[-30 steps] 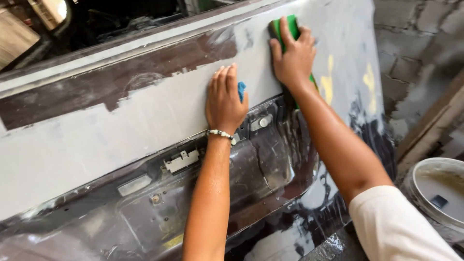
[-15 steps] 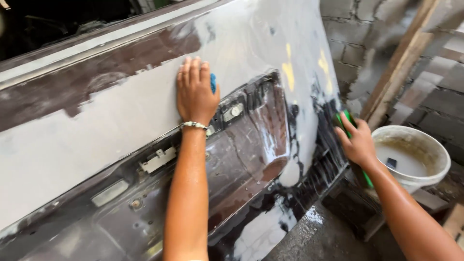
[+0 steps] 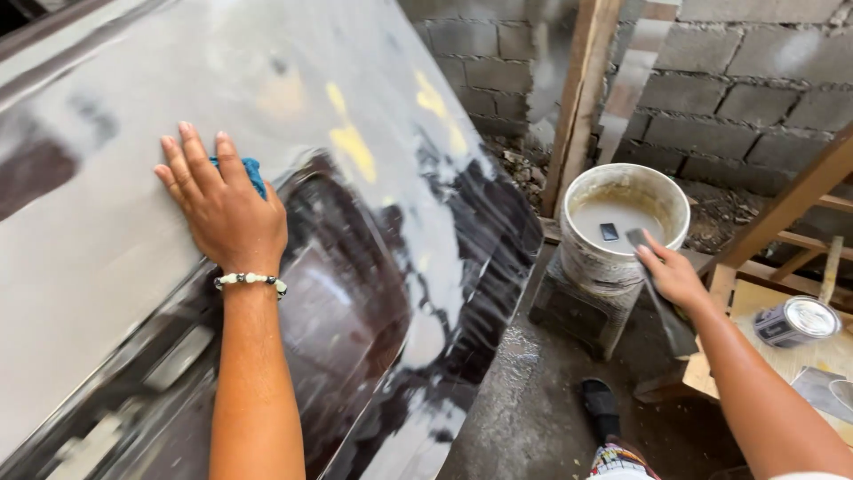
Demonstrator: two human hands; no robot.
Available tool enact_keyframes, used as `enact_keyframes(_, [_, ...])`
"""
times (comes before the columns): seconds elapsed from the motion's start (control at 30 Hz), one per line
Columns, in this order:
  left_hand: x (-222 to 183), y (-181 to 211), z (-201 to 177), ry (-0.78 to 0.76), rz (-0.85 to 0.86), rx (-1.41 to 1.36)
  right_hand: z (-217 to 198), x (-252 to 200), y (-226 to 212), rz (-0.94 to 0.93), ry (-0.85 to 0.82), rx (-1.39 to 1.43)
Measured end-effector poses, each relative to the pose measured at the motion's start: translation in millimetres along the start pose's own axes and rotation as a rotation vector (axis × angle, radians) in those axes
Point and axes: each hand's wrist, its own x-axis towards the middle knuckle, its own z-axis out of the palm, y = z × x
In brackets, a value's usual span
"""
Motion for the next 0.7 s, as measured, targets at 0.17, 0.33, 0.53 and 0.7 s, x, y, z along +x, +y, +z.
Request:
enact_keyframes(0.17, [19.8,106.4,117.4,-0.09,0.146,-0.179,10.2,78.4,-43.5,0.653,-0.193,0.438])
enact_keyframes(0.33, [18.7,308.0,202.9,-0.358,0.049,-0.559,52.9,164.3,40.0,0.707,-0.229,0.876])
enact_keyframes(0.53, [-40.9,490.7,321.0,-0.775,0.01,-0.91,97.3,232.5,141.1,1.109,-0.333,1.195])
enact_keyframes(0.7, [-143.7,583.1,453.3,-0.989,-0.368,-1.109,146.4,252.0,227.2,1.128,-0.403,1.23])
